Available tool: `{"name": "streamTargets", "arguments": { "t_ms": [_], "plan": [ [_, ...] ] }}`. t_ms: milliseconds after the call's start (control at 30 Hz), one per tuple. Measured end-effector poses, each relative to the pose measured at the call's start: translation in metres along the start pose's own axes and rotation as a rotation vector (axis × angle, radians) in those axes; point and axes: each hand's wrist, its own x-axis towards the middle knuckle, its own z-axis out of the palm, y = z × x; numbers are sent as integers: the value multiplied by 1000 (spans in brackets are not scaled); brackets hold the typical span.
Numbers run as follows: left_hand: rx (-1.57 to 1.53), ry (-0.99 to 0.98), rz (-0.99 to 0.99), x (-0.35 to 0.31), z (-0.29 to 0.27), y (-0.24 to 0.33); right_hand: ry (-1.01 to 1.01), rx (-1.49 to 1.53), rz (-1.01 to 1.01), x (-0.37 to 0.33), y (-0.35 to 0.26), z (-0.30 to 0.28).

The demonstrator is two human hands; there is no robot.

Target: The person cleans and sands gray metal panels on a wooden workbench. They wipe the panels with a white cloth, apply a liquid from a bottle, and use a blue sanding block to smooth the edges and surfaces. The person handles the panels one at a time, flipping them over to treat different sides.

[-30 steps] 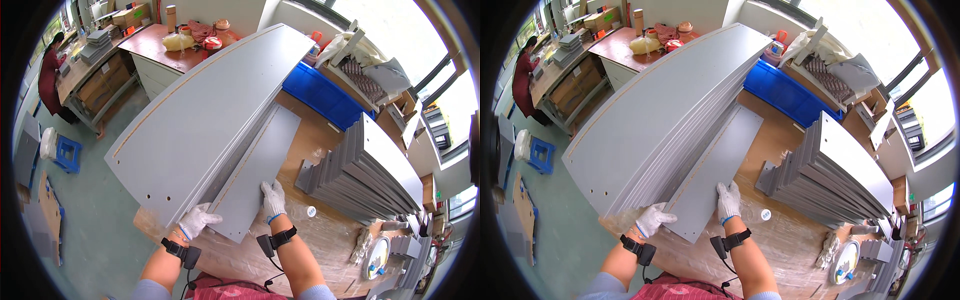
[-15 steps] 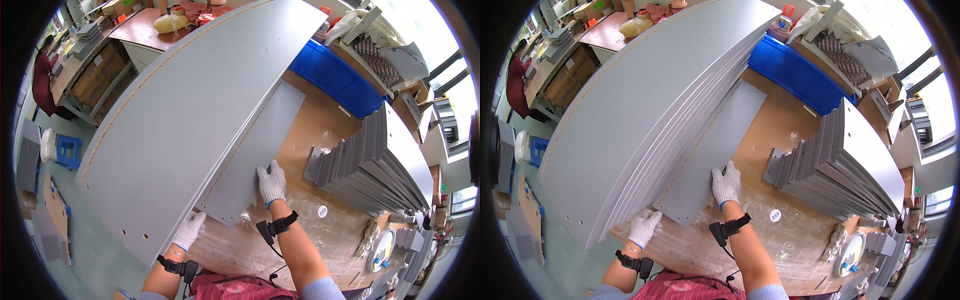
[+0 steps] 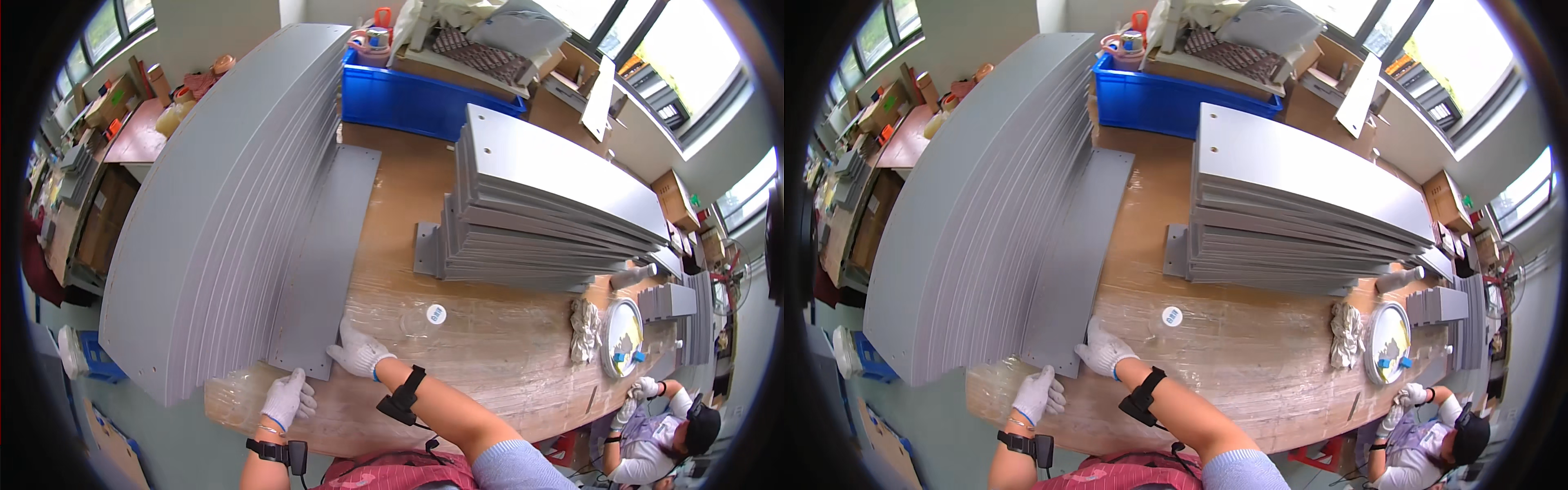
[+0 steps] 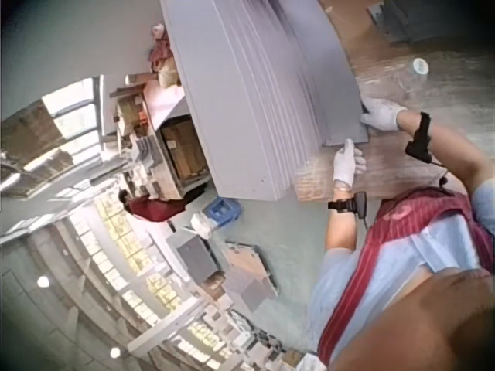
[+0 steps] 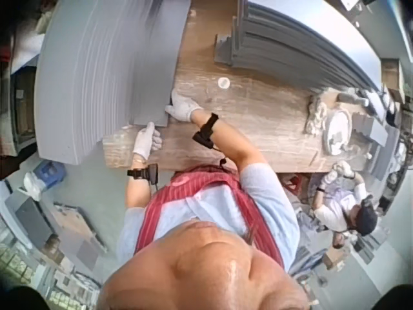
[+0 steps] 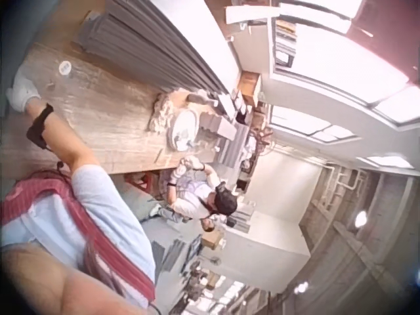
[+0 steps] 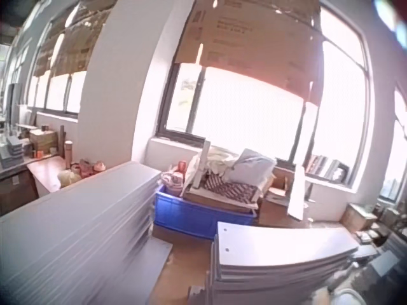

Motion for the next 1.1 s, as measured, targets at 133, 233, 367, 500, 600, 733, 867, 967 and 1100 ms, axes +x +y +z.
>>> {"name": "streamTargets", "arguments": {
  "t_ms": [133,233,367,500,600,733,867,967,1100],
  "plan": [
    [134,-362,279,-64,34,60,-270,-36,-231,-47,49,1],
    [-71,-407,698,-110,86,134,-274,79,-313,-108,69,-36],
    [-197,-333,1084,-116,169,210,16,292,-251,-191,102,-116],
    [-81,-41,1286,-93,240,274,431,565,-133,-267,151,-185],
    [79,80,1316,-92,274,303,613,766,-105,-319,193,-218],
    [17,100,1196,-110,306,299,763,847,-154,-360,241,-247],
    [19,175,1210,-120,309,275,785,965,-274,-362,253,-286],
    [29,104,1229,-131,300,252,813,1169,-413,-348,246,-315],
    [-226,-47,969,-174,323,223,766,1365,-485,-334,236,-351]
  ]
}}
